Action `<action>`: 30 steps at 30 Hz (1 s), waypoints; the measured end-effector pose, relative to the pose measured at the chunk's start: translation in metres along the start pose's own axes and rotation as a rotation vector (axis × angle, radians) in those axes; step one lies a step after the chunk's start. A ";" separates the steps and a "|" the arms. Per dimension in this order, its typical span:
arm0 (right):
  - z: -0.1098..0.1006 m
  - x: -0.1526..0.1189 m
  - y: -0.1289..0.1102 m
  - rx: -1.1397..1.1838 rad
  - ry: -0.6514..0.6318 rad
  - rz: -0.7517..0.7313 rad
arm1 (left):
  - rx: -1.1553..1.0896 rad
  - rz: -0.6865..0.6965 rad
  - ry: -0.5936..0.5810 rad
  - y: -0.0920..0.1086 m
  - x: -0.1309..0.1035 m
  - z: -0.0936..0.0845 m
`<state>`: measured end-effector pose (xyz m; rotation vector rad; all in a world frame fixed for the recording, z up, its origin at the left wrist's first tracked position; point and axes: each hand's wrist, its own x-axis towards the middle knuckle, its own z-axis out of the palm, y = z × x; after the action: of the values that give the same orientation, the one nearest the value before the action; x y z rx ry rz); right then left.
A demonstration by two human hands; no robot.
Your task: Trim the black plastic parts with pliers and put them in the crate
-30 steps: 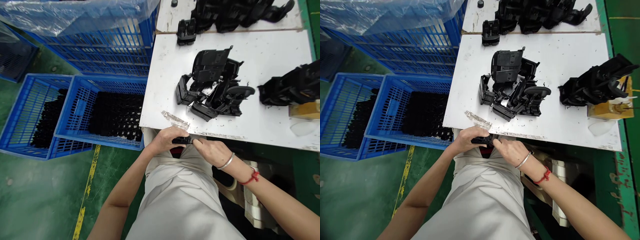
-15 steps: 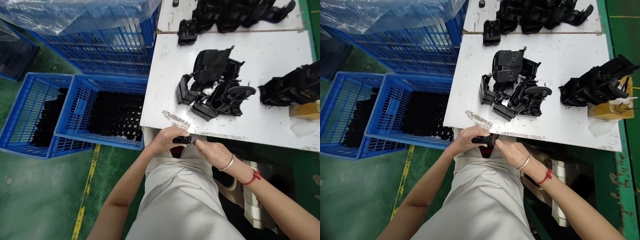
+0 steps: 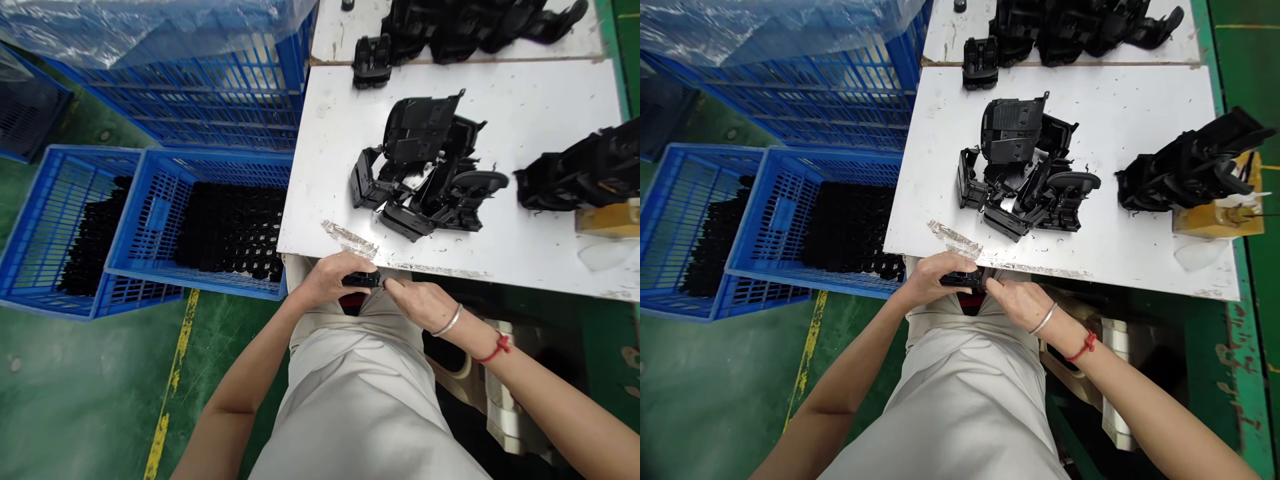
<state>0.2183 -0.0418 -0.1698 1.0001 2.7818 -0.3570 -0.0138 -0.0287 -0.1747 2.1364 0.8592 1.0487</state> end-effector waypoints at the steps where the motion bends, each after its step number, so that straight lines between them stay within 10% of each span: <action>1: 0.001 0.000 0.000 0.005 0.004 0.002 | 0.000 -0.006 -0.004 0.000 0.000 0.000; 13: 0.011 0.002 -0.011 0.101 0.146 0.091 | -0.009 -0.040 -0.040 0.001 0.000 -0.002; 30: 0.000 -0.011 -0.025 0.943 0.325 0.349 | -0.015 -0.179 0.084 0.021 -0.011 0.007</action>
<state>0.2105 -0.0667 -0.1636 1.8138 2.5675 -1.6570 -0.0069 -0.0515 -0.1676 1.9728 1.0580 1.0548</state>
